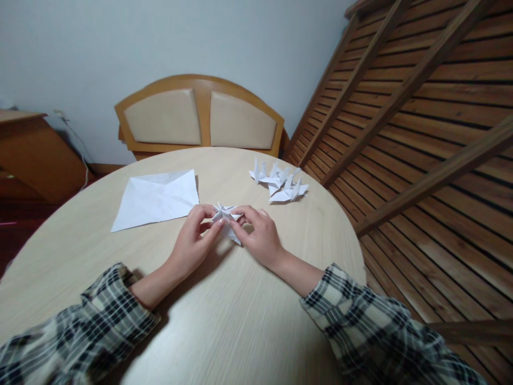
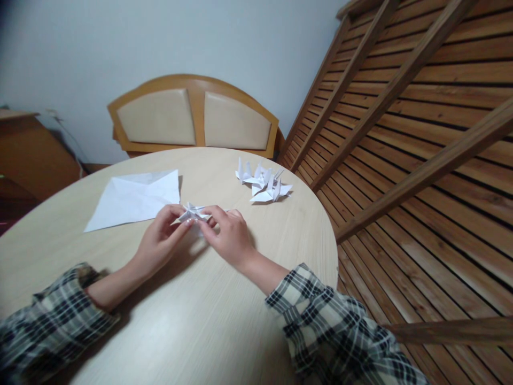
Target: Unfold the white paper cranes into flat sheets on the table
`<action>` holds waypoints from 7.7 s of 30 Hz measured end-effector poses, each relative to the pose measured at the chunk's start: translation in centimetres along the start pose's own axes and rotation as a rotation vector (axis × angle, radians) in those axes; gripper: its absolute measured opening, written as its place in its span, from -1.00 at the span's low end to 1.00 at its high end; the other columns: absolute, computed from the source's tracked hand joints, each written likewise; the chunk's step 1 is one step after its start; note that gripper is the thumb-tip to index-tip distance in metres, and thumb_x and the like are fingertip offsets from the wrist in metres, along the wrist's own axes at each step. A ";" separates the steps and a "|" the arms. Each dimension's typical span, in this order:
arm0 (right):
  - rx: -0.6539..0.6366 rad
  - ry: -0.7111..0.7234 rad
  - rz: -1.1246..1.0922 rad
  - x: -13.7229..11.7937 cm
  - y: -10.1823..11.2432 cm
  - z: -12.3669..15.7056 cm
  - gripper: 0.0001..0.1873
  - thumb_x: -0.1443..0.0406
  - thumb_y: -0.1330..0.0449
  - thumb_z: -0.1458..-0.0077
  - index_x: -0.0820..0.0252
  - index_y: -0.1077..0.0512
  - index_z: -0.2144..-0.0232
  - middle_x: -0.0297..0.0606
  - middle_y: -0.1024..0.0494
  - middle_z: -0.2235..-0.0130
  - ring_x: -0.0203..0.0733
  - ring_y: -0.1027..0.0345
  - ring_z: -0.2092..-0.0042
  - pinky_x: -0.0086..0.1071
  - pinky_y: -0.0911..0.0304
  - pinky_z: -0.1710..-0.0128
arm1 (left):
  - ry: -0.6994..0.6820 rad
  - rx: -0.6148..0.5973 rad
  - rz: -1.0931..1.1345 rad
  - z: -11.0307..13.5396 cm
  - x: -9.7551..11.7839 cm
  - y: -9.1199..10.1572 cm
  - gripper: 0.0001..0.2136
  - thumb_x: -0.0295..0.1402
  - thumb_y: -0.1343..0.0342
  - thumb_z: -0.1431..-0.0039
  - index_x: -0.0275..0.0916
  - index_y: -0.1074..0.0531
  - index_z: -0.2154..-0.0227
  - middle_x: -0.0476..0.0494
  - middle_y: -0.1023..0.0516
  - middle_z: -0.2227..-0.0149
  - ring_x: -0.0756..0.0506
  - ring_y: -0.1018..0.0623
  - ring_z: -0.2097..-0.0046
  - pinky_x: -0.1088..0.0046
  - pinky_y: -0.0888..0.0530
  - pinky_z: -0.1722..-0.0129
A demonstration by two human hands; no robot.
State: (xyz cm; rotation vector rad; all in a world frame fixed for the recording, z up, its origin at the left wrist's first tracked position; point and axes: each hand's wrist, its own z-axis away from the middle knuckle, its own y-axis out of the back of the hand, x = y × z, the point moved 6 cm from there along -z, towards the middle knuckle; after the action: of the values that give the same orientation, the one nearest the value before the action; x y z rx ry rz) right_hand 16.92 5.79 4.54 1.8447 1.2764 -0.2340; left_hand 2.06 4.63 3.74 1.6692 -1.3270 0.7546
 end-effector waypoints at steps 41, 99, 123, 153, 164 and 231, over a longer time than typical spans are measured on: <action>-0.247 -0.238 -0.701 1.8 -1.9 -0.1 -0.68 0.26 -0.22 -0.14 0.08 -0.49 0.03 -0.20 -0.52 0.06 -0.19 -0.40 0.07 -0.18 -0.30 -0.02 | 0.536 -0.006 0.619 -0.1 -3.8 -0.4 -0.76 -0.22 -0.31 0.02 -0.33 -0.54 0.44 -0.04 -0.50 0.48 0.04 -0.40 0.47 0.54 -0.30 0.48; -0.038 -0.617 -0.859 5.0 -2.6 0.3 -0.70 0.08 -0.36 0.11 0.17 -0.56 0.38 -0.27 -0.59 0.35 -0.25 -0.40 0.35 -0.35 -0.30 0.32 | -0.098 -0.150 -0.180 -0.1 0.2 0.1 -0.92 -0.35 -0.17 -0.11 -0.15 -0.47 0.30 -0.11 -0.36 0.21 -0.13 -0.41 0.13 0.29 -0.39 0.11; -0.228 -0.335 -0.683 2.7 -3.0 0.2 -0.75 0.15 -0.30 -0.04 0.17 -0.49 0.26 -0.30 -0.51 0.31 -0.21 -0.38 0.25 -0.25 -0.34 0.17 | 0.047 0.023 0.043 -0.2 -0.1 0.8 -0.81 -0.37 -0.24 -0.07 -0.23 -0.48 0.23 -0.12 -0.54 0.24 -0.10 -0.51 0.22 0.35 -0.44 0.16; -0.062 -0.259 -0.692 2.2 -1.5 -0.5 -0.91 0.26 -0.29 -0.02 0.13 -0.46 0.41 -0.34 -0.47 0.32 -0.27 -0.39 0.25 -0.34 -0.37 0.21 | 0.164 -0.134 0.192 0.2 -1.1 -0.7 -0.74 -0.28 -0.23 -0.09 -0.18 -0.25 0.26 0.00 -0.39 0.27 -0.01 -0.45 0.27 0.49 -0.37 0.34; -0.001 -0.302 -0.756 2.5 -1.3 -0.6 -0.86 0.26 -0.30 0.00 0.13 -0.40 0.39 -0.37 -0.45 0.33 -0.29 -0.38 0.25 -0.31 -0.34 0.14 | 0.136 -0.012 0.029 -0.3 -0.5 0.4 -0.85 -0.26 -0.12 -0.16 -0.25 -0.40 0.39 0.02 -0.42 0.47 0.01 -0.38 0.44 0.49 -0.31 0.48; -0.054 -0.302 -0.586 3.0 -1.1 -0.5 -0.80 0.22 -0.24 -0.06 0.11 -0.26 0.40 -0.40 -0.35 0.37 -0.28 -0.34 0.30 -0.32 -0.32 0.23 | 0.103 -0.050 -0.103 -0.5 -0.8 0.8 -0.63 -0.31 -0.15 -0.11 -0.25 -0.42 0.00 -0.23 -0.52 -0.03 -0.12 -0.52 0.09 0.32 -0.48 0.14</action>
State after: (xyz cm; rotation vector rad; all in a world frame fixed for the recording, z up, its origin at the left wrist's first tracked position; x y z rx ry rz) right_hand 17.25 8.30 2.48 1.2882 1.5540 -0.7532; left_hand 1.08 5.35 3.44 1.6239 -1.1706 0.7315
